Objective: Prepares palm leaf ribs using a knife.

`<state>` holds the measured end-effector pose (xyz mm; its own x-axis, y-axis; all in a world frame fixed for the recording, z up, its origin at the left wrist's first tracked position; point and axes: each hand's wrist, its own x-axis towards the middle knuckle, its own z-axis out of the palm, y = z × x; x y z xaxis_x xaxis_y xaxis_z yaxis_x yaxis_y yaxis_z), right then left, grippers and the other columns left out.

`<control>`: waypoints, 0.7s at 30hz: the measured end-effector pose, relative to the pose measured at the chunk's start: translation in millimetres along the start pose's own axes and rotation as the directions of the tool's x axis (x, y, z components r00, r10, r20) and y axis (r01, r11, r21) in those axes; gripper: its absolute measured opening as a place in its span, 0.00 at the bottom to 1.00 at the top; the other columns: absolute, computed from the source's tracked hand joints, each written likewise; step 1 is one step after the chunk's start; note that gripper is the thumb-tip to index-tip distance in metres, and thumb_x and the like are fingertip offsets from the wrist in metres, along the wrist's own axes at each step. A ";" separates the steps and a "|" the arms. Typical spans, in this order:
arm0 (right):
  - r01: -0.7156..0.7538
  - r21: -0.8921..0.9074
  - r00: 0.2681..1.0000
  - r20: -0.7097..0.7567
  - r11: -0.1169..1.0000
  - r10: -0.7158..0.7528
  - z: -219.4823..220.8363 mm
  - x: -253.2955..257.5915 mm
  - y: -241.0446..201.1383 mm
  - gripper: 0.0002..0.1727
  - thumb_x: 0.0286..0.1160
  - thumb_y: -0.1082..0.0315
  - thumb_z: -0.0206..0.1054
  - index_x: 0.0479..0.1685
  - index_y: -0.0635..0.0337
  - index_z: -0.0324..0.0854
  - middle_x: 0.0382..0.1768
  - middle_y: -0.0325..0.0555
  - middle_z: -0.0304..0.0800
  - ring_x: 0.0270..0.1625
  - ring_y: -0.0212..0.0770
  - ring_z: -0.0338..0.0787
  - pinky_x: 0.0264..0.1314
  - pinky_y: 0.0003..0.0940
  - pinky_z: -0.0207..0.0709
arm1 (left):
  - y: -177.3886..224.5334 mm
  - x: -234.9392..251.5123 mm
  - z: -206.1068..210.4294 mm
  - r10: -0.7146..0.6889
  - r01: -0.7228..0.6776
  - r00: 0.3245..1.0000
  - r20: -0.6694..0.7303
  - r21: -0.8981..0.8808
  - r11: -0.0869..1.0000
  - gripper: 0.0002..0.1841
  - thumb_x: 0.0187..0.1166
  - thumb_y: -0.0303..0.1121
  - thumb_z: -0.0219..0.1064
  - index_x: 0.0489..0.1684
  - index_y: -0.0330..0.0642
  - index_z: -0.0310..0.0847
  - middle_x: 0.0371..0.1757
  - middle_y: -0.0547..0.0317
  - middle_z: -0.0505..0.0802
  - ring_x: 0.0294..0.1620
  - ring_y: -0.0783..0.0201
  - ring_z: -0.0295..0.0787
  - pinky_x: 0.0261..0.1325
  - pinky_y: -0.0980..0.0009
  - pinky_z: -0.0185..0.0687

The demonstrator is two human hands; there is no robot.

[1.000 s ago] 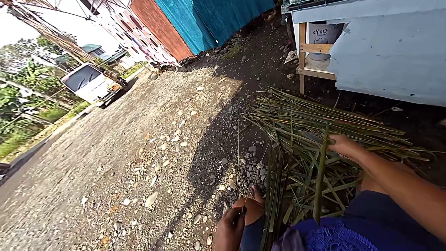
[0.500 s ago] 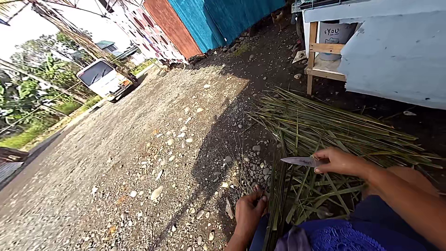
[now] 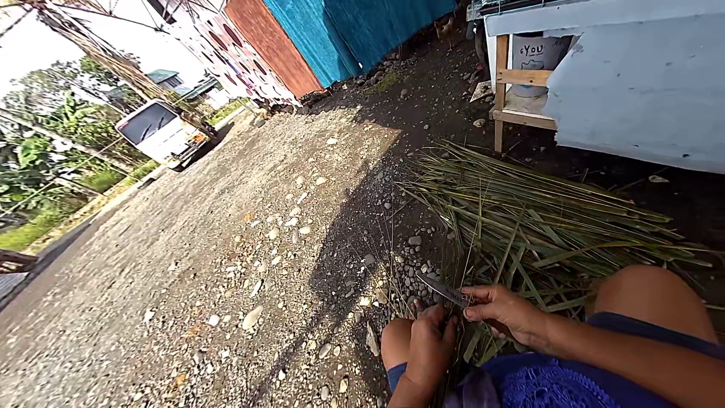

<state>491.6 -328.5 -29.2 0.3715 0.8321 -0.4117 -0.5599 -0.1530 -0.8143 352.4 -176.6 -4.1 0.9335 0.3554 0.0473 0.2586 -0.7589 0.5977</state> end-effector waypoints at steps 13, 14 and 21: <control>0.144 0.152 0.953 -0.287 0.978 -0.095 -37.2 4.9 -26.4 0.28 0.79 0.70 0.71 0.80 0.55 0.75 0.32 0.42 0.83 0.16 0.29 0.71 0.15 0.23 0.67 | -42.4 -21.4 -4.4 0.074 -0.076 0.997 -0.018 -0.162 0.984 0.07 0.73 0.31 0.70 0.28 0.40 0.90 0.26 0.64 0.90 0.27 0.77 0.84 0.36 0.76 0.82; 0.108 0.133 0.971 -0.227 0.985 -0.076 -31.6 1.7 -22.7 0.29 0.79 0.70 0.71 0.81 0.55 0.74 0.33 0.42 0.82 0.16 0.29 0.71 0.16 0.23 0.67 | -40.3 -21.2 -3.3 0.085 -0.088 0.996 -0.032 -0.125 0.988 0.06 0.73 0.31 0.70 0.28 0.39 0.90 0.26 0.63 0.90 0.27 0.76 0.84 0.36 0.77 0.83; -0.017 0.155 0.999 -0.043 0.988 0.024 -10.3 -5.4 -3.9 0.31 0.78 0.70 0.72 0.83 0.53 0.71 0.32 0.41 0.81 0.17 0.29 0.72 0.18 0.24 0.68 | -20.2 -15.9 -2.1 0.166 -0.166 0.986 -0.010 -0.025 0.986 0.07 0.71 0.30 0.70 0.28 0.38 0.90 0.25 0.60 0.91 0.26 0.73 0.86 0.37 0.75 0.84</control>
<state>499.5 -337.9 -28.0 0.3892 0.8045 -0.4487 -0.6746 -0.0828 -0.7335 331.9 -165.8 -15.2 0.9609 0.2300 0.1541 0.0936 -0.7937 0.6010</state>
